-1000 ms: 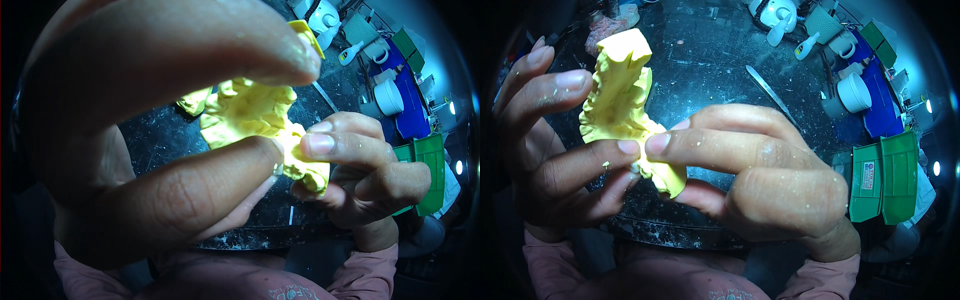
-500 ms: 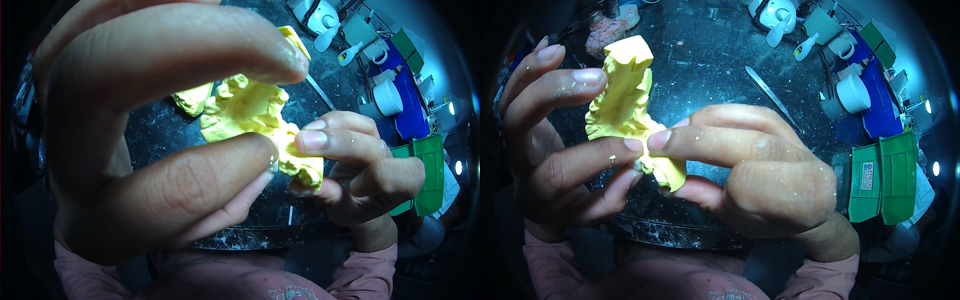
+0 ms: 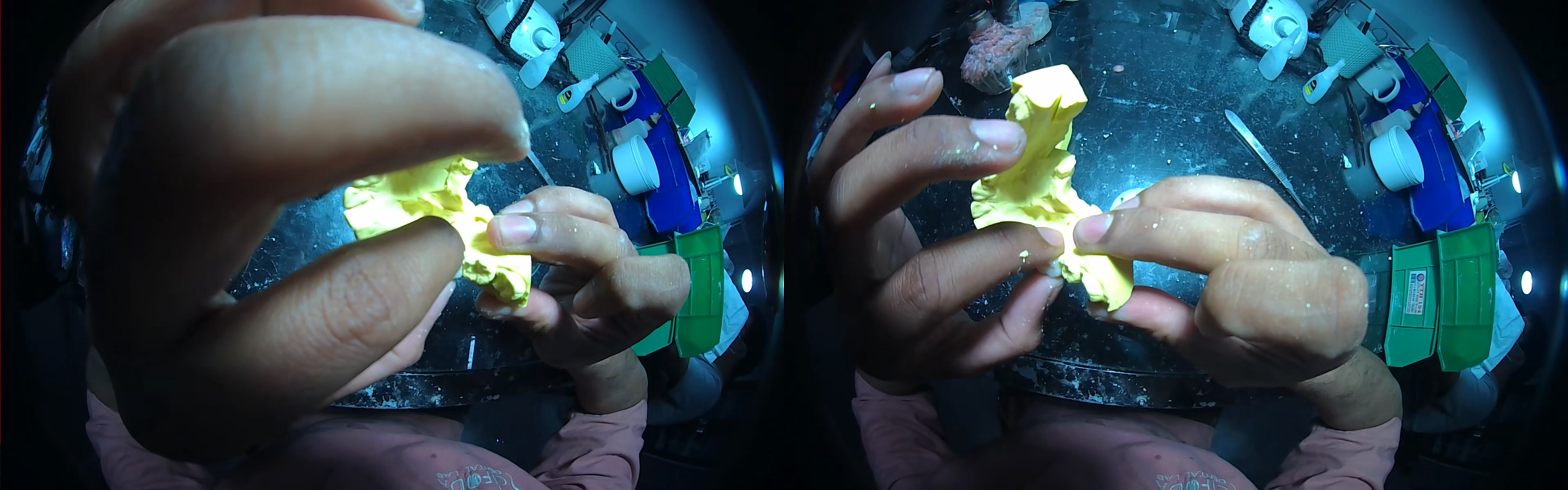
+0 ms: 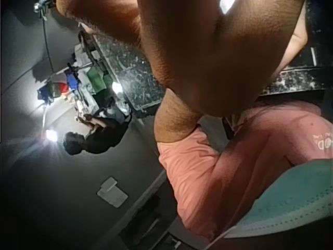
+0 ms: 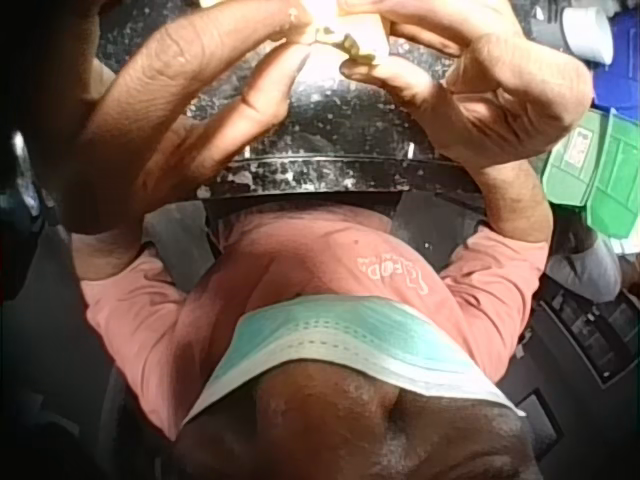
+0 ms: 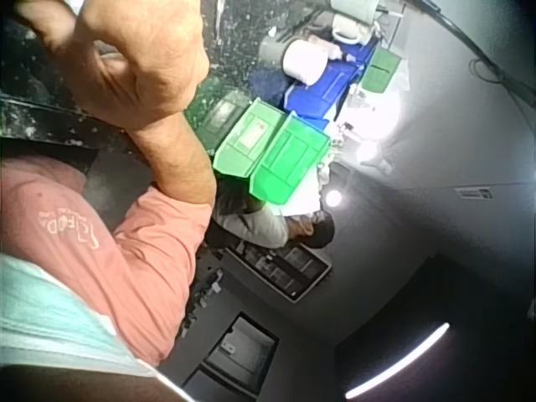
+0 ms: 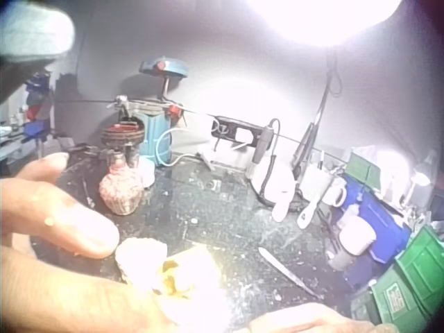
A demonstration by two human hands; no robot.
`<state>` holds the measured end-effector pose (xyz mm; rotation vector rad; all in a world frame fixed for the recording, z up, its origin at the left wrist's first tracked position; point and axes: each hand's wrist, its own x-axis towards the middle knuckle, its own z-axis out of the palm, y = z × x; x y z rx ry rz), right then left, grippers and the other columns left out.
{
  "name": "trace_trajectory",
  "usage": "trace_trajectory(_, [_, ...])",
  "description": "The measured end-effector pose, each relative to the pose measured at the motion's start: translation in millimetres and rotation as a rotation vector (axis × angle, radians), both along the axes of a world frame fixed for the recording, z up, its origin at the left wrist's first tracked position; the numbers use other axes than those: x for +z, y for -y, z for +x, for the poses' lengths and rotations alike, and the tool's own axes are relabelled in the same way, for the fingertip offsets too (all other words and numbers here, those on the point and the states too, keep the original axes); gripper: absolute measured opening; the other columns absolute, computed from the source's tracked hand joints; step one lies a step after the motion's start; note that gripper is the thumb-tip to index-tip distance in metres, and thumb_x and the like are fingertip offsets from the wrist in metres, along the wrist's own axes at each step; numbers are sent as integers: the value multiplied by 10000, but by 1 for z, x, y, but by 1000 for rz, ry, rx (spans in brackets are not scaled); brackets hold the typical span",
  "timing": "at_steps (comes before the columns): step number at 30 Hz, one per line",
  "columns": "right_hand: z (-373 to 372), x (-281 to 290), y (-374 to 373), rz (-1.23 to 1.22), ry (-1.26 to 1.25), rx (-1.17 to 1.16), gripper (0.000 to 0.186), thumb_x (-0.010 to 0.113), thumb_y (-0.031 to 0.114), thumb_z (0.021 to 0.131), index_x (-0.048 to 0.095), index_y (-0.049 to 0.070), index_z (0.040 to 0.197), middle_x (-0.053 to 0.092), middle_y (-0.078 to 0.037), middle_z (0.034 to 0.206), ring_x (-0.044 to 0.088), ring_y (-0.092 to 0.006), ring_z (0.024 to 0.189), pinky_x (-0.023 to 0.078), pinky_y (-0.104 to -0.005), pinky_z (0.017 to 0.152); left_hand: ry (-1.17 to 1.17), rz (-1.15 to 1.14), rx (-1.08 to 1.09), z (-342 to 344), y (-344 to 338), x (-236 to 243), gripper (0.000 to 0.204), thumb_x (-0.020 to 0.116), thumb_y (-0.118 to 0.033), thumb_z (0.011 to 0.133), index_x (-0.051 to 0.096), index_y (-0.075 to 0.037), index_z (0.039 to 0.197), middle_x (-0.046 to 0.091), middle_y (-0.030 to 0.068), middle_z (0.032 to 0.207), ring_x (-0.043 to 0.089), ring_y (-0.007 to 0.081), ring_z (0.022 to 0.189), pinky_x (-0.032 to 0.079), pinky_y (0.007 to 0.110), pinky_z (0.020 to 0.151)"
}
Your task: Inspecting and assembling components on yellow dental plaster casts.
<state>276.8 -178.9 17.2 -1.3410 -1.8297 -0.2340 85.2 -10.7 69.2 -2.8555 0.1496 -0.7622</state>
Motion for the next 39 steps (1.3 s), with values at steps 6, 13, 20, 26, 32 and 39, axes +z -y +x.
trace_trajectory(6, [-1, 2, 1, 0, -9, 3, 546, 853, 234, 773, 436, -3, 1034, 700, -129, 975, 676, -290, 893, 589, -374, 745, -10, -12, -4, 1, 1, 1, 328, 821, -230, 638, 695, -194, 938, 586, 101, 1237, 472, 344, 1261, 372, 567, 1085])
trace_trajectory(13, [1, 3, 2, -36, 25, 26, 579, 842, 226, 789, 327, 40, 976, 701, -156, 1022, 677, -304, 910, 590, -384, 741, 8, -24, 8, 4, 5, -2, 322, 811, -214, 628, 693, -188, 927, 606, 96, 1211, 475, 349, 1260, 370, 564, 1085])
trace_trajectory(20, [4, -1, 7, -178, -350, 61, 601, 832, 76, 774, 261, 109, 959, 687, -246, 1025, 675, -334, 996, 570, -384, 825, -23, -115, -54, 17, -3, -2, 295, 786, -169, 598, 709, -141, 881, 626, 135, 1194, 524, 350, 1215, 384, 529, 1077])
trace_trajectory(26, [5, -35, 1, 11, -695, 127, 567, 819, -15, 758, 305, 112, 960, 695, -300, 994, 699, -322, 1013, 575, -352, 846, -10, -347, -150, 28, -10, -19, 276, 756, -102, 574, 701, -32, 836, 643, 193, 1184, 569, 337, 1183, 396, 481, 1062])
trace_trajectory(32, [8, -33, -7, -36, -701, 158, 536, 813, 18, 792, 314, 112, 963, 700, -289, 973, 712, -319, 991, 588, -335, 814, -11, -666, -99, 26, -8, -33, 234, 763, -99, 610, 702, 3, 812, 636, 193, 1219, 559, 301, 1225, 387, 402, 1062])
trace_trajectory(39, [-7, -33, -6, -22, -833, 141, 526, 789, -56, 781, 318, 94, 961, 693, -284, 983, 718, -308, 973, 635, -338, 755, -104, -893, -104, 20, -17, -35, 230, 779, -136, 700, 703, 5, 865, 569, 222, 1321, 526, 282, 1265, 393, 367, 1039])
